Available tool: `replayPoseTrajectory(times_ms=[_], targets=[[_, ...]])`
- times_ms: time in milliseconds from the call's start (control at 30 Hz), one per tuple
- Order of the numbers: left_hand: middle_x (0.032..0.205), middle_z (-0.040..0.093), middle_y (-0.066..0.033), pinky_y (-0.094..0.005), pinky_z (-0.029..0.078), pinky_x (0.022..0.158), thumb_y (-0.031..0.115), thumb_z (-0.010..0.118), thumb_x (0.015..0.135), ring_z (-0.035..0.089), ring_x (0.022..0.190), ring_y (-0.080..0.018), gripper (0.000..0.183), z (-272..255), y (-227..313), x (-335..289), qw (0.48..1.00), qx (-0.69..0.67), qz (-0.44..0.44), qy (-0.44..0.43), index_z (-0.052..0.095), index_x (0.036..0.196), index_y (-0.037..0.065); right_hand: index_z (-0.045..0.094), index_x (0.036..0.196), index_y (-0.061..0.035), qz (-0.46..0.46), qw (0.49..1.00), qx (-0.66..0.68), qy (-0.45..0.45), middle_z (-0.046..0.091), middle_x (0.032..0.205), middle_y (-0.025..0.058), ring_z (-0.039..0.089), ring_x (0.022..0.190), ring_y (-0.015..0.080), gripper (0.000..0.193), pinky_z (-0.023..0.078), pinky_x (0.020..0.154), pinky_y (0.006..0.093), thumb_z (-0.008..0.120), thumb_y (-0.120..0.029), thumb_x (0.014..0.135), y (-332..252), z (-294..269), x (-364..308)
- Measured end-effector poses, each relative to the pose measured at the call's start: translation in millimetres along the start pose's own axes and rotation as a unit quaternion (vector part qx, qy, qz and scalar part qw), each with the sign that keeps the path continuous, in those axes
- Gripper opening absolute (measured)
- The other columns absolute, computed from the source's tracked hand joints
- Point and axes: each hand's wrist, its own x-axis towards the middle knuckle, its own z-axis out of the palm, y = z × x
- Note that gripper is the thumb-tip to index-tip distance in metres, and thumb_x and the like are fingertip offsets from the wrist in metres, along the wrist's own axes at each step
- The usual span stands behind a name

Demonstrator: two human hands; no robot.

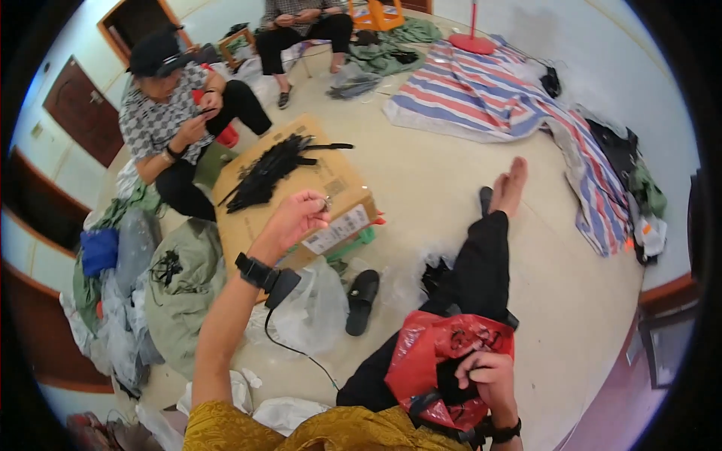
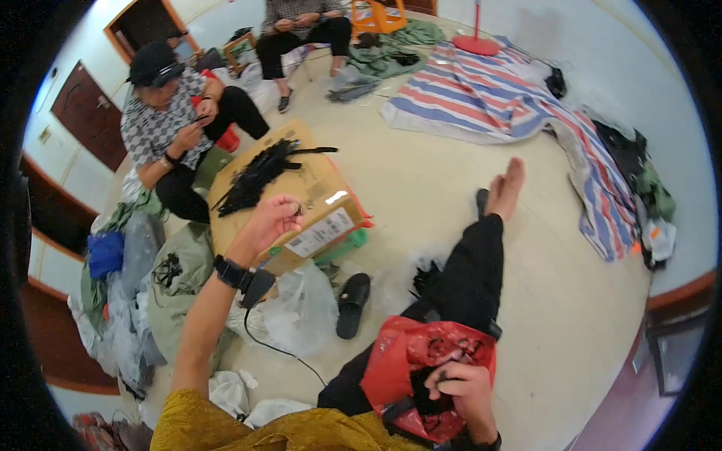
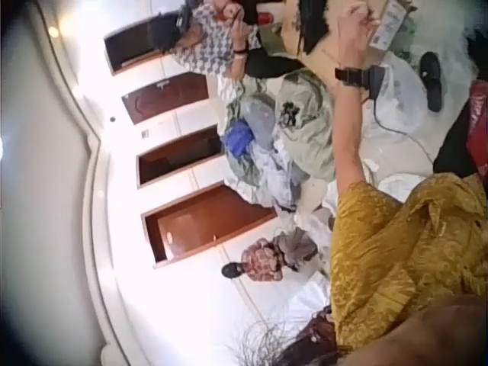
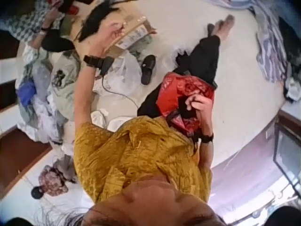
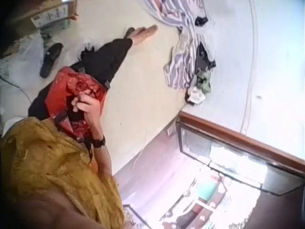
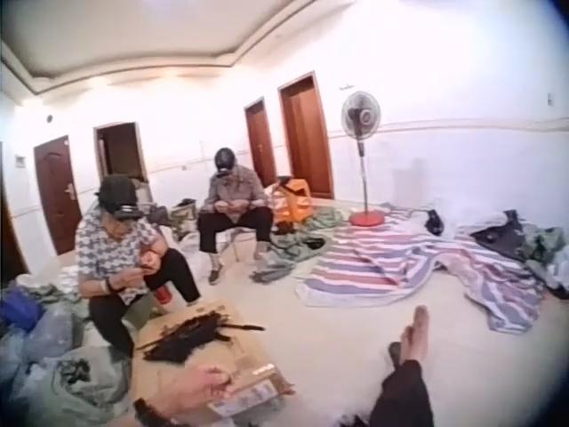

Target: Manually attaching or assembling small black shoe components or straps.

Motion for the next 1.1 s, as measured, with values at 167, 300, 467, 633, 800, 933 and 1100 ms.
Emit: replayPoseTrajectory(times_ms=[167, 300, 467, 633, 800, 933, 1100], targets=[[0.079, 0.057, -0.0061, -0.0248, 0.051, 0.061, 0.005, 0.05, 0.084, 0.058, 0.069, -0.0123, 0.009, 133, -22, -31, 0.981, 0.014, -0.066, -0.183, 0.052, 0.092, 0.001, 0.059, 0.074, 0.0076, -0.015, 1.0, -0.004, 0.026, 0.059, 0.072, 0.0109, 0.053, 0.052, 0.0127, 0.009, 0.042, 0.051, 0.0231, 0.053, 0.006, 0.066, -10, -1, -6], [0.078, 0.057, -0.0053, -0.0234, 0.049, 0.065, 0.002, 0.049, 0.084, 0.058, 0.069, -0.0111, 0.008, 208, -32, -63, 0.93, 0.08, -0.133, -0.333, 0.053, 0.09, 0.0, 0.058, 0.085, 0.0076, -0.046, 0.996, 0.063, 0.039, 0.06, 0.073, 0.0125, 0.05, 0.049, 0.011, 0.017, 0.039, 0.044, 0.0204, 0.053, 0.007, 0.07, -25, -12, -18], [0.077, 0.056, -0.0042, -0.0231, 0.048, 0.064, 0.0, 0.047, 0.085, 0.057, 0.068, -0.0099, 0.007, 253, -28, -93, 0.893, 0.135, -0.136, -0.408, 0.051, 0.09, 0.0, 0.06, 0.09, 0.0056, -0.057, 0.997, 0.013, 0.058, 0.062, 0.073, 0.0111, 0.047, 0.046, 0.0074, 0.019, 0.036, 0.042, 0.0181, 0.055, 0.003, 0.072, -34, -22, -31], [0.076, 0.056, -0.004, -0.0231, 0.048, 0.064, -0.001, 0.048, 0.084, 0.057, 0.068, -0.0099, 0.007, 260, -28, -113, 0.89, 0.155, -0.116, -0.412, 0.049, 0.09, 0.001, 0.06, 0.091, 0.0051, -0.089, 0.995, 0.009, 0.047, 0.061, 0.072, 0.01, 0.046, 0.045, 0.0061, 0.019, 0.034, 0.041, 0.0175, 0.056, 0.002, 0.073, -37, -16, -42], [0.076, 0.056, -0.0044, -0.0231, 0.047, 0.063, -0.001, 0.048, 0.084, 0.057, 0.067, -0.0101, 0.009, 262, -24, -123, 0.891, 0.153, -0.119, -0.411, 0.05, 0.093, 0.0, 0.059, 0.092, 0.0046, -0.104, 0.993, -0.006, 0.049, 0.061, 0.07, 0.0092, 0.046, 0.045, 0.0057, 0.019, 0.034, 0.04, 0.0177, 0.056, 0.002, 0.073, -39, -11, -53], [0.077, 0.056, -0.0056, -0.0232, 0.048, 0.061, 0.001, 0.048, 0.085, 0.057, 0.067, -0.0106, 0.009, 260, -29, -126, 0.899, 0.149, -0.116, -0.395, 0.05, 0.093, 0.0, 0.059, 0.095, 0.004, -0.112, 0.992, 0.011, 0.049, 0.06, 0.07, 0.0083, 0.046, 0.044, 0.0053, 0.021, 0.033, 0.039, 0.017, 0.056, 0.0, 0.074, -36, -4, -49], [0.077, 0.056, -0.0076, -0.0233, 0.05, 0.056, 0.002, 0.046, 0.085, 0.058, 0.067, -0.0126, 0.009, 252, -46, -124, 0.934, 0.106, -0.146, -0.307, 0.05, 0.093, -0.001, 0.058, 0.097, 0.0033, -0.12, 0.99, 0.024, 0.067, 0.059, 0.068, 0.0073, 0.048, 0.048, 0.0058, 0.024, 0.032, 0.038, 0.0166, 0.057, -0.001, 0.074, -20, 2, -35]])
